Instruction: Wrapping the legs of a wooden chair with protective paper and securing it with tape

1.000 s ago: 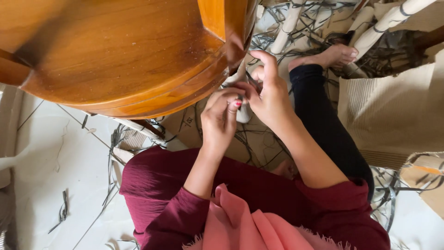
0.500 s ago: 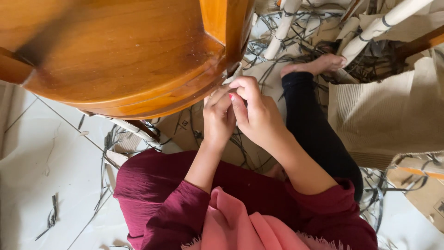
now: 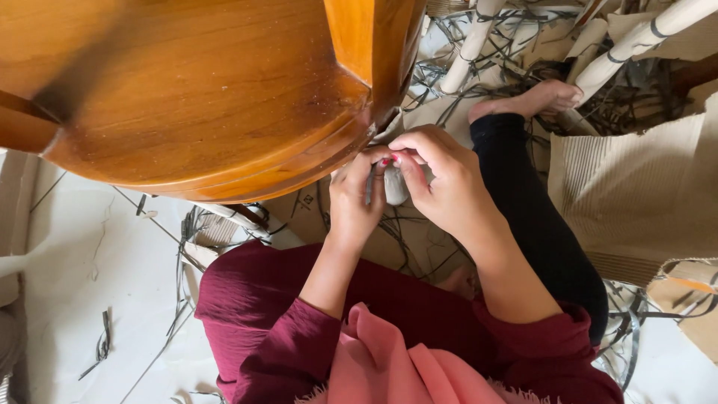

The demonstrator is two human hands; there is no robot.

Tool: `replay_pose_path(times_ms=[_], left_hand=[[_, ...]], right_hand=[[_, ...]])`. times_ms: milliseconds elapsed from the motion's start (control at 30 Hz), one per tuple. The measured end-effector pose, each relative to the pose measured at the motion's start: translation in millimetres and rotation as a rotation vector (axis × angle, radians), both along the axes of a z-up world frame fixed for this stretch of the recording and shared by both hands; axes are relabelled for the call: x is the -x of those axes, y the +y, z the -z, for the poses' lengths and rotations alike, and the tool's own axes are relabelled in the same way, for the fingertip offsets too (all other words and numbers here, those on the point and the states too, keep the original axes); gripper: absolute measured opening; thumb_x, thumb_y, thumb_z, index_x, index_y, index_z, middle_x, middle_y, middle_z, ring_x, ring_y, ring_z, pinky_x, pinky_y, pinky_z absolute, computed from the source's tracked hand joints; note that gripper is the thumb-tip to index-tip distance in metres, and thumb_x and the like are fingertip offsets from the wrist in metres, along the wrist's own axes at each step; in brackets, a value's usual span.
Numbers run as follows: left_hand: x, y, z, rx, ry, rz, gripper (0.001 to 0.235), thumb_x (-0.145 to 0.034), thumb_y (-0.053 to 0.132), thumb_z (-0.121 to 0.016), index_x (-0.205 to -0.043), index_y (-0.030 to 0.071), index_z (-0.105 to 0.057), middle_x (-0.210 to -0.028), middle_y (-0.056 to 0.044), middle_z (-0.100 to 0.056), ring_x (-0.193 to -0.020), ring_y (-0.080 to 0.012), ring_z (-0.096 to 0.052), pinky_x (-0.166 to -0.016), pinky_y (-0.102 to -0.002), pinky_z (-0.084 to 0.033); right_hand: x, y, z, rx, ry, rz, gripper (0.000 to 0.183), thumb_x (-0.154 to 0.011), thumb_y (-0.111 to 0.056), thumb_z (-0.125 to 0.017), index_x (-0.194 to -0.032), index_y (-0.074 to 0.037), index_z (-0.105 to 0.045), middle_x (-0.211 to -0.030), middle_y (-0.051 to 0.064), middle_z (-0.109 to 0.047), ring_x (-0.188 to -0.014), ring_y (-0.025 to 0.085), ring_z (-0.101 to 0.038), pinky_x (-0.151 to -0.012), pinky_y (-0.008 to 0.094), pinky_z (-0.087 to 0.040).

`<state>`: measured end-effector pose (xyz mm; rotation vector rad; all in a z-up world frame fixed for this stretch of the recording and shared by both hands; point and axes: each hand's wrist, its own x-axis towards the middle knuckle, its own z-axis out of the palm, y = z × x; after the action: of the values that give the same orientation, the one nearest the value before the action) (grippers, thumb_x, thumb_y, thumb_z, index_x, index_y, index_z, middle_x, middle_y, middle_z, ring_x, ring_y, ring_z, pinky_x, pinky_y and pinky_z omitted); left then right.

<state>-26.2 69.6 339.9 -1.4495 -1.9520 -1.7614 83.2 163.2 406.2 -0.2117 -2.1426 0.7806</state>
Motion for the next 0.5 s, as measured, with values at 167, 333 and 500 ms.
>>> replay_pose_path(times_ms=[167, 333, 500], left_hand=[[1.3, 4.4, 3.8, -0.112, -0.009, -0.051, 0.02, -0.095, 0.001, -0.068, -0.106, 0.016, -0.075, -0.09, -0.006, -0.078, -0.083, -0.0331, -0.075, -0.076, -0.038, -0.06], [-0.1, 12.4, 12.4, -0.289, -0.011, -0.119, 0.017, -0.093, 0.003, -0.074, -0.11, 0.008, -0.075, -0.088, -0.007, -0.075, -0.061, -0.0176, -0.072, -0.058, -0.029, -0.06], [-5.2, 5.4, -15.9, -0.289, 0.004, -0.086, 0.019, -0.096, -0.003, -0.069, -0.113, 0.004, -0.074, -0.086, -0.008, -0.069, -0.056, -0.0148, -0.07, -0.048, -0.027, -0.056]], right_hand=[[-3.3, 0.0, 21.2, -0.06, 0.027, 0.031, 0.01, -0.095, 0.002, -0.073, -0.102, -0.002, -0.069, -0.089, 0.012, -0.066, -0.077, 0.03, -0.074, -0.066, 0.036, -0.065], [-2.4, -4.2, 46.3, -0.168, 0.117, 0.098, 0.011, -0.098, 0.001, -0.07, -0.102, -0.006, -0.077, -0.09, 0.009, -0.069, -0.076, 0.025, -0.072, -0.064, 0.034, -0.062], [-3.5, 5.1, 59.8, -0.329, 0.102, 0.087, 0.014, -0.097, 0.009, -0.065, -0.098, -0.002, -0.074, -0.092, 0.014, -0.067, -0.078, 0.028, -0.069, -0.066, 0.037, -0.062]])
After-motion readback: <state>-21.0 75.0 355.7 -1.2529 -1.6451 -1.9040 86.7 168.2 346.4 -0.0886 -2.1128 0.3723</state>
